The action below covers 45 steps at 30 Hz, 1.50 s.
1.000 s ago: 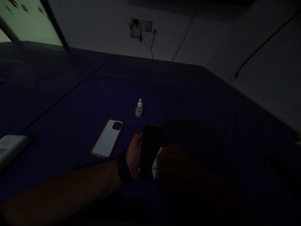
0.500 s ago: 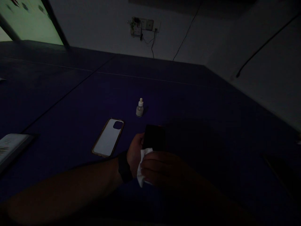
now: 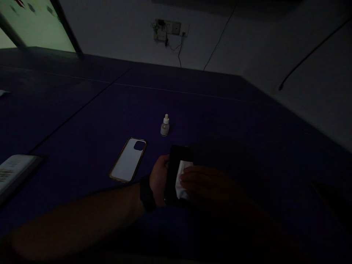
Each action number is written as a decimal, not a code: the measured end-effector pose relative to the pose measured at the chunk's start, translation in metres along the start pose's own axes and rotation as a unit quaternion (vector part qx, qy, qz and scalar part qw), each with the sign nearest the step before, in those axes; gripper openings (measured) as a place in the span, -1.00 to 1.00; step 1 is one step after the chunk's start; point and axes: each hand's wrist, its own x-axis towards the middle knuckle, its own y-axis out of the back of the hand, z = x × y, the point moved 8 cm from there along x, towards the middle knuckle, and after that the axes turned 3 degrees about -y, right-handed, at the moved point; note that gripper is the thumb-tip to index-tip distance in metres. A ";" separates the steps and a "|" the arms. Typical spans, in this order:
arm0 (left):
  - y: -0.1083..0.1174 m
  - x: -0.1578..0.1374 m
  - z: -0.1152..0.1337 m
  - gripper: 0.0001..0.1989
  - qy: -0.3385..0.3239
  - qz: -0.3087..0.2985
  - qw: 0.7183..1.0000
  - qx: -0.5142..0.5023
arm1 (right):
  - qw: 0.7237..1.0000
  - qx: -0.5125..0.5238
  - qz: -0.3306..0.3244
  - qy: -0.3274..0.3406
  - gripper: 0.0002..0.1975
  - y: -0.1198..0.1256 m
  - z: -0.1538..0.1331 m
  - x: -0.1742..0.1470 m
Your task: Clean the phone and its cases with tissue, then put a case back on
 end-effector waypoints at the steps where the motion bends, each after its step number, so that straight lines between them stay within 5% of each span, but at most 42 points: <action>1: -0.001 -0.001 -0.002 -0.51 0.012 -0.006 1.000 0.012 | 1.000 0.005 -0.014 0.004 -0.82 -0.002 -0.001 -0.001; 6: -0.002 -0.006 -0.013 -0.40 0.047 -0.037 0.998 0.035 | 0.997 0.028 -0.050 0.047 -0.83 -0.019 -0.013 -0.001; 11: -0.008 -0.001 0.001 -0.52 0.005 -0.015 0.999 0.032 | 0.999 0.032 -0.033 -0.006 -0.77 -0.011 0.002 -0.005; 18: -0.014 -0.011 -0.006 -0.44 0.068 -0.051 0.994 0.066 | 0.993 0.091 -0.070 0.013 -0.73 -0.012 -0.012 0.000; 23: -0.015 -0.005 0.007 -0.55 -0.011 -0.002 0.999 0.034 | 0.994 0.041 -0.084 -0.049 -0.83 -0.007 0.014 -0.018; 34: -0.010 -0.004 0.010 -0.50 -0.024 0.024 0.999 0.042 | 0.994 0.026 -0.091 -0.059 -0.74 -0.010 0.008 -0.021; 45: -0.005 -0.009 0.010 -0.18 -0.018 0.082 0.996 0.034 | 0.993 0.028 -0.113 -0.033 -0.78 -0.011 -0.004 -0.018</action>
